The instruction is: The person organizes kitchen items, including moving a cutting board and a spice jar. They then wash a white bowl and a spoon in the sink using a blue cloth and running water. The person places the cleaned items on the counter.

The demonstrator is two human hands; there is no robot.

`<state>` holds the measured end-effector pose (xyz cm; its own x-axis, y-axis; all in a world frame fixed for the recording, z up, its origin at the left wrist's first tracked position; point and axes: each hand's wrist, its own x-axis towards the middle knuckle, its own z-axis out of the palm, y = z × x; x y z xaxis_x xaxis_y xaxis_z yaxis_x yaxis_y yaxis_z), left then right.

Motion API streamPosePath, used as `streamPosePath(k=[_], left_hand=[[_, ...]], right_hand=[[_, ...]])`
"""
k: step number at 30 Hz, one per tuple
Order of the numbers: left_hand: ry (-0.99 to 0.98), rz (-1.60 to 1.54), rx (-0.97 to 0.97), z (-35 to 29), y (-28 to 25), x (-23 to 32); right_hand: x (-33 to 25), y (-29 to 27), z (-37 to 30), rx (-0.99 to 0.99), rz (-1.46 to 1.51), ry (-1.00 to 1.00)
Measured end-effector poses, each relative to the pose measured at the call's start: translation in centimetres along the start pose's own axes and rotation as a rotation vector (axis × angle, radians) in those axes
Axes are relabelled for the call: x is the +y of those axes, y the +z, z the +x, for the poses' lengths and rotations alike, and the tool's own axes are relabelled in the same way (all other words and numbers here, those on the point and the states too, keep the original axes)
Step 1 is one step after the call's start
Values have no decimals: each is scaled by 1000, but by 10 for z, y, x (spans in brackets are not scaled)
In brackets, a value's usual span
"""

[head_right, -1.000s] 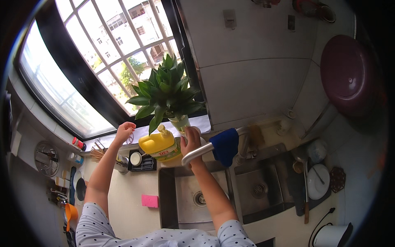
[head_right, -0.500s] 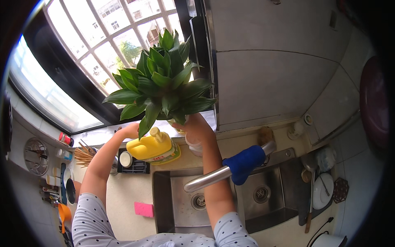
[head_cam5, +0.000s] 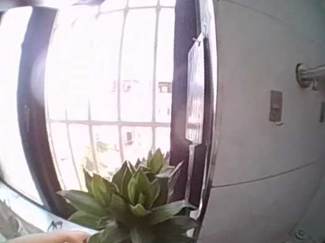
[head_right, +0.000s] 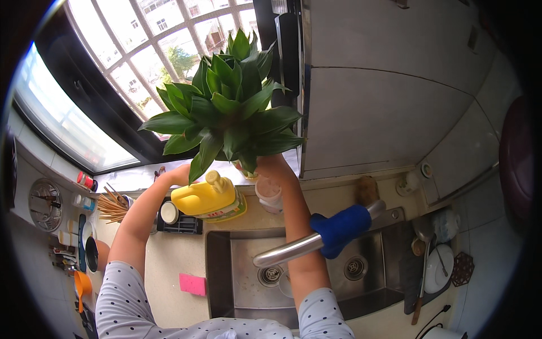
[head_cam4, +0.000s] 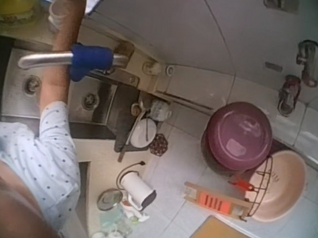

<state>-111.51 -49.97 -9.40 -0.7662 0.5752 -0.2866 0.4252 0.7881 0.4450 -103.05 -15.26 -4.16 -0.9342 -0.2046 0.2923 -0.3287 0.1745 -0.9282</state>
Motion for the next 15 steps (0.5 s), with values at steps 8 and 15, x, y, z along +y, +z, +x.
streamPosePath(k=[8,15], left_hand=[[-122,-24,-88,-7,-11,22],[-132,-4,-72,-8,-11,24]], right_hand=[[-14,3,5,79,-86,-40],[4,11,7,89,-137,-85]])
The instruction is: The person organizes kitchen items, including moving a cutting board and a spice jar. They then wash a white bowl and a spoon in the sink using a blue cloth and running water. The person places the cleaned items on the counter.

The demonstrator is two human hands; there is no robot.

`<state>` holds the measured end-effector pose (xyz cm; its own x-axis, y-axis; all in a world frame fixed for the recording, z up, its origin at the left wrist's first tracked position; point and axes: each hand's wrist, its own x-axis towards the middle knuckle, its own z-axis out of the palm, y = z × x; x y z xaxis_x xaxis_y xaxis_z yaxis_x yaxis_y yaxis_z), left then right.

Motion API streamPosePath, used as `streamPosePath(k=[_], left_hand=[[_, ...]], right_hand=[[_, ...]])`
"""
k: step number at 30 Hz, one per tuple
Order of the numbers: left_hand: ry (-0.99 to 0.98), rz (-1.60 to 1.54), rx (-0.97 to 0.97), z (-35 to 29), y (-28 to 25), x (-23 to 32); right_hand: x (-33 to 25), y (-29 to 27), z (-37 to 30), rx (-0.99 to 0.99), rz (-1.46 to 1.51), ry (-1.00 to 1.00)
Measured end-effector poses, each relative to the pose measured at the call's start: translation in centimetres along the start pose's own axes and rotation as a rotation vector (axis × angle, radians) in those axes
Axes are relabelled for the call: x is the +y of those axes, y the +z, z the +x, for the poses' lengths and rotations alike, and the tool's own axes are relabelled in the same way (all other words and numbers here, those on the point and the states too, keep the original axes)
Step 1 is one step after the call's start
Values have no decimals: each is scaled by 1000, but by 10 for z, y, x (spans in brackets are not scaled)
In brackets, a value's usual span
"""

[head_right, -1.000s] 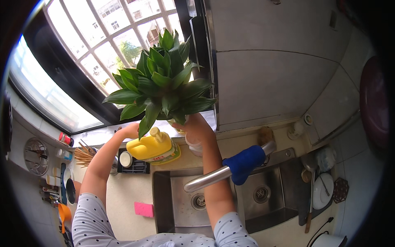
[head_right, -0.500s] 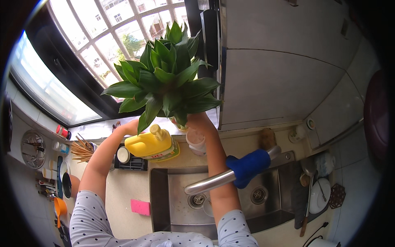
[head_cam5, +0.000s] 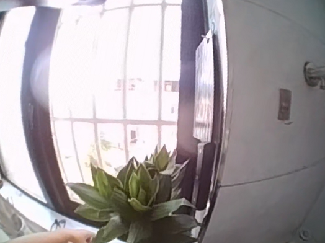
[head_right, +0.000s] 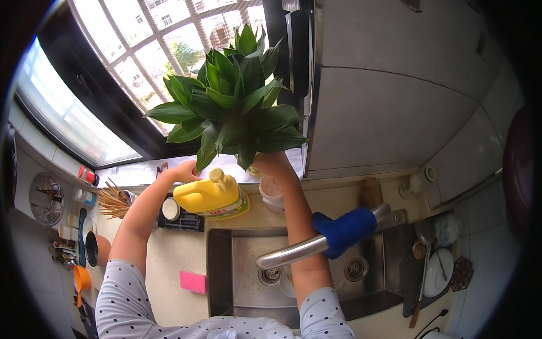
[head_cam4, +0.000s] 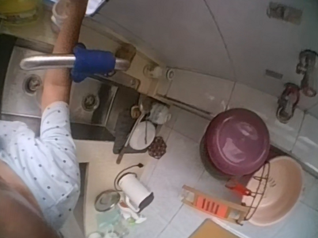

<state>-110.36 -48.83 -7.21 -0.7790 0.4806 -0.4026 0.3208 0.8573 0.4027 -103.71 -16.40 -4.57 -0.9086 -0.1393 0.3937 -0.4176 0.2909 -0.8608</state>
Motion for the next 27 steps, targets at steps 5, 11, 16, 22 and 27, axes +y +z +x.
streamPosePath(k=[5,11,16,22,27], left_hand=[[-5,-8,-5,-1,-1,4],[-28,-7,10,-3,-4,8],[28,-189,222,-20,-8,11],[128,-675,588,-74,-13,51],[241,-394,486,-157,-12,125]], right_hand=[[-15,-5,-2,-70,-16,29],[-33,-14,-9,-132,-51,96],[-19,-11,-24,-47,-152,184],[-55,-7,-55,286,-422,-46],[-72,11,-86,360,-439,-216]])
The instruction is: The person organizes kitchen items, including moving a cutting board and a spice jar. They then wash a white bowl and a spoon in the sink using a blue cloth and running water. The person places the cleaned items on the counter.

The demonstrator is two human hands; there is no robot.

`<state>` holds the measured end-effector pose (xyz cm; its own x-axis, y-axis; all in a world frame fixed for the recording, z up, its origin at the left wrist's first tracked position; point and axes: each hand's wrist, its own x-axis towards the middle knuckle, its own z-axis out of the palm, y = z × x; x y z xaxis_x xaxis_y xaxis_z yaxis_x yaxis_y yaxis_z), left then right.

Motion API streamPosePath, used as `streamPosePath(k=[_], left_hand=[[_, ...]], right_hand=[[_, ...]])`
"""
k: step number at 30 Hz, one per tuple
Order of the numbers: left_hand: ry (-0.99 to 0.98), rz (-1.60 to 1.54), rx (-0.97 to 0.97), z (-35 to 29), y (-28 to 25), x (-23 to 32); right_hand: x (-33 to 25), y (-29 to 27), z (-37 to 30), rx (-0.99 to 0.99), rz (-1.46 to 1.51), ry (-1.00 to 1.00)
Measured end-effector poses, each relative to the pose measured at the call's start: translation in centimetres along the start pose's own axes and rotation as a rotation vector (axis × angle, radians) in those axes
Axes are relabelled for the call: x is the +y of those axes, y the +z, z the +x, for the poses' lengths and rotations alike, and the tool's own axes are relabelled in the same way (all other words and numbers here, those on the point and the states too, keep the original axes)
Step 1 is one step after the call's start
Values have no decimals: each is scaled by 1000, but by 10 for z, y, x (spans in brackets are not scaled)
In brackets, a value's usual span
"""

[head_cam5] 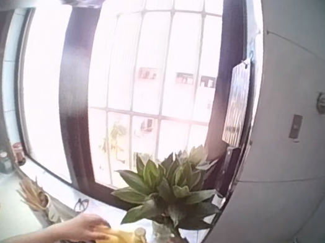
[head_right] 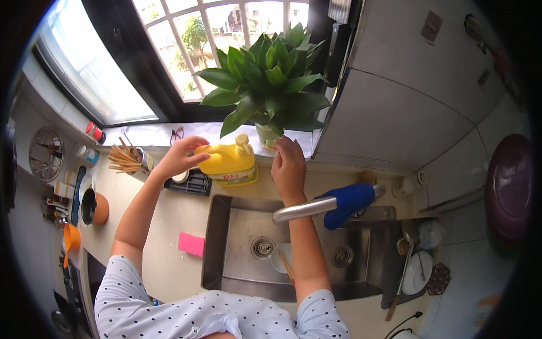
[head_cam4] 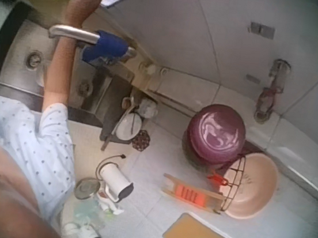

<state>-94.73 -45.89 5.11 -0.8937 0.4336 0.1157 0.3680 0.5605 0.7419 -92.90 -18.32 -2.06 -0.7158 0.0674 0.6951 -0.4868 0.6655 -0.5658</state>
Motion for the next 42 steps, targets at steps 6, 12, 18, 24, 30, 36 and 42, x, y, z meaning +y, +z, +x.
streamPosePath(k=[6,12,18,24,30,36,42], left_hand=[[234,188,33,0,7,-15],[274,138,-66,11,-3,-24],[269,216,349,-46,3,-6],[210,-248,31,-204,85,45],[-75,-72,-549,-376,163,43],[-262,238,-281,-449,134,84],[-648,364,-57,-544,140,135]], right_hand=[[-21,-6,-35,-133,96,-68],[-32,-34,-67,-312,69,-121],[-75,-66,-111,-587,150,28],[-112,-168,-191,-1289,-60,281],[-182,-231,-187,-1446,-42,355],[-226,-226,-185,-1426,-321,85],[-253,-213,-230,-1657,-174,-178]])
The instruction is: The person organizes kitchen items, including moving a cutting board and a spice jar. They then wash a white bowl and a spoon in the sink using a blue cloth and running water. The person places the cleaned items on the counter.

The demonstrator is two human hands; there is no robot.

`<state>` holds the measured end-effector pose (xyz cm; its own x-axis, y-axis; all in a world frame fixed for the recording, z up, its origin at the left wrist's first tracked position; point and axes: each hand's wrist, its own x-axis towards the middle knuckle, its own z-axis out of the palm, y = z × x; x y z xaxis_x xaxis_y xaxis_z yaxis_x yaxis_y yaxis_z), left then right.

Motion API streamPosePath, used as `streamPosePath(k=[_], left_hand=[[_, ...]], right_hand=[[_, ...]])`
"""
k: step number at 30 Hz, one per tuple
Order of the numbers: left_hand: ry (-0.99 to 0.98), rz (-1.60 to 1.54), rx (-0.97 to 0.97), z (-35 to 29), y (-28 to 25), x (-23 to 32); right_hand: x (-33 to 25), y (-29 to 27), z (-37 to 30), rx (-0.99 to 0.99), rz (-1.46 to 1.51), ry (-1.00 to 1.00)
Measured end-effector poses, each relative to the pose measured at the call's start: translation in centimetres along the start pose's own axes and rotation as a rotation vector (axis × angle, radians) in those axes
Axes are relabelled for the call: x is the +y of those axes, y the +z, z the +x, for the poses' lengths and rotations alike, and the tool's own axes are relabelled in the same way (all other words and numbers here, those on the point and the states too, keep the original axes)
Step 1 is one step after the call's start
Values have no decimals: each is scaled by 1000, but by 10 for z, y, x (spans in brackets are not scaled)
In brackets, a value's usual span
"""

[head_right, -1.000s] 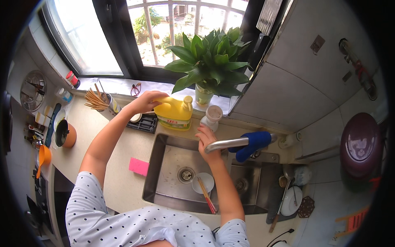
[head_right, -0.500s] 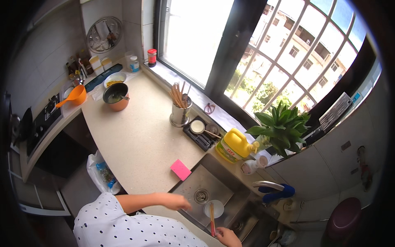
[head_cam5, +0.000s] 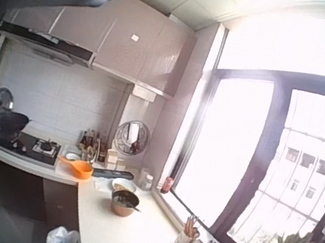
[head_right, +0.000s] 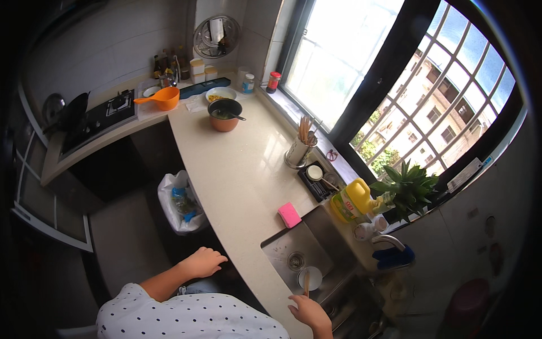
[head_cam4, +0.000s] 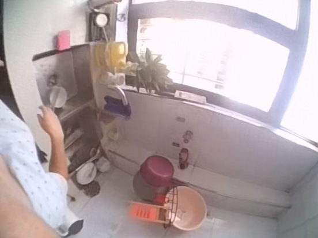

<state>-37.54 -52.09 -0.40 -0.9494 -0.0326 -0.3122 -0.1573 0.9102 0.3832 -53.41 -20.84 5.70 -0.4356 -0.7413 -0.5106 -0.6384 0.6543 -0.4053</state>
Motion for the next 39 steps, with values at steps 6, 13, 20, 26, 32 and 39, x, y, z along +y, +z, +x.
streamPosePath(k=[6,13,20,26,32,39], left_hand=[[-462,-356,-344,-126,55,-12],[-607,-439,-119,-214,70,-54],[-604,-671,106,-323,83,-149],[-984,-458,43,-438,80,-246],[-864,-481,9,-458,57,-332],[-782,-561,-57,-390,-30,-425]], right_hand=[[-42,46,30,-217,-159,-137],[-136,65,74,-291,-294,-280],[-251,106,142,-277,-468,-399],[-398,116,182,-259,-272,-476],[-445,105,234,-288,-374,-268],[-478,75,342,-275,-264,-254]])
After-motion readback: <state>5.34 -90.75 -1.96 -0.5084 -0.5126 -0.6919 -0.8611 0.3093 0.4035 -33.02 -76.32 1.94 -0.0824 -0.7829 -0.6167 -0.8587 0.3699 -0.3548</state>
